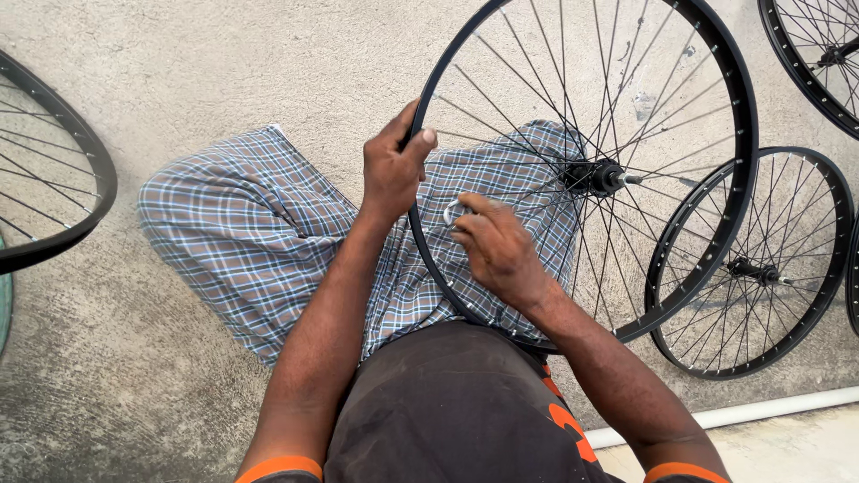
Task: The person sits on the floor and uses a spoke wrench to tighten the nipples on a bicycle wheel rim. They rotate the wheel slightly to access different spokes and continue adjusting them one by one.
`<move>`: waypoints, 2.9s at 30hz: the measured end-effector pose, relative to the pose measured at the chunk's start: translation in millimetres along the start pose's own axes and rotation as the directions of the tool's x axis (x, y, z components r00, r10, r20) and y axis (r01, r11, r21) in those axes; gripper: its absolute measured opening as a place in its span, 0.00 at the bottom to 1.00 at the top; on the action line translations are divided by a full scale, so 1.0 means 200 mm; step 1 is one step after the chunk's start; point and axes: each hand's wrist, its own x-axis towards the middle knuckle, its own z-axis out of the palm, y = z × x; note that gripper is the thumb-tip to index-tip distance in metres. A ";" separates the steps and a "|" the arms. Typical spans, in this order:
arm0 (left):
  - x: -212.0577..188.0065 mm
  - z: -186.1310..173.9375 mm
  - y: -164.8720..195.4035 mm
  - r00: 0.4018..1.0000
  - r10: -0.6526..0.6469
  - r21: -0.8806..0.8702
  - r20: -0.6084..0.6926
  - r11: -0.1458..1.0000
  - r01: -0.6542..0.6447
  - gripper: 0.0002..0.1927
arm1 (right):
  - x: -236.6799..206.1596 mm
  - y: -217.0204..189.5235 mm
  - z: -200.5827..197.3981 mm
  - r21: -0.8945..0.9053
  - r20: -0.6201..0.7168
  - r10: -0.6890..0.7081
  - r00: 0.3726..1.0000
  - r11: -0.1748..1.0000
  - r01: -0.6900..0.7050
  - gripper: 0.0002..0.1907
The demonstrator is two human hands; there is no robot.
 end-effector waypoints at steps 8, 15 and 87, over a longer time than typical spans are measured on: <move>-0.04 -0.06 -0.08 0.982 -0.171 0.010 -0.075 0.985 0.172 0.25 | 0.02 -0.01 0.08 0.000 0.060 -0.029 0.998 1.000 0.029 0.09; -0.08 -0.07 -0.15 0.998 0.007 0.100 -0.059 0.995 -0.001 0.24 | 0.13 0.01 0.10 -0.251 0.455 0.304 0.837 0.946 -0.208 0.09; -0.11 -0.07 -0.10 0.991 0.126 0.080 -0.052 0.989 -0.122 0.23 | 0.08 0.05 0.06 0.071 0.222 -0.128 0.967 0.991 0.115 0.17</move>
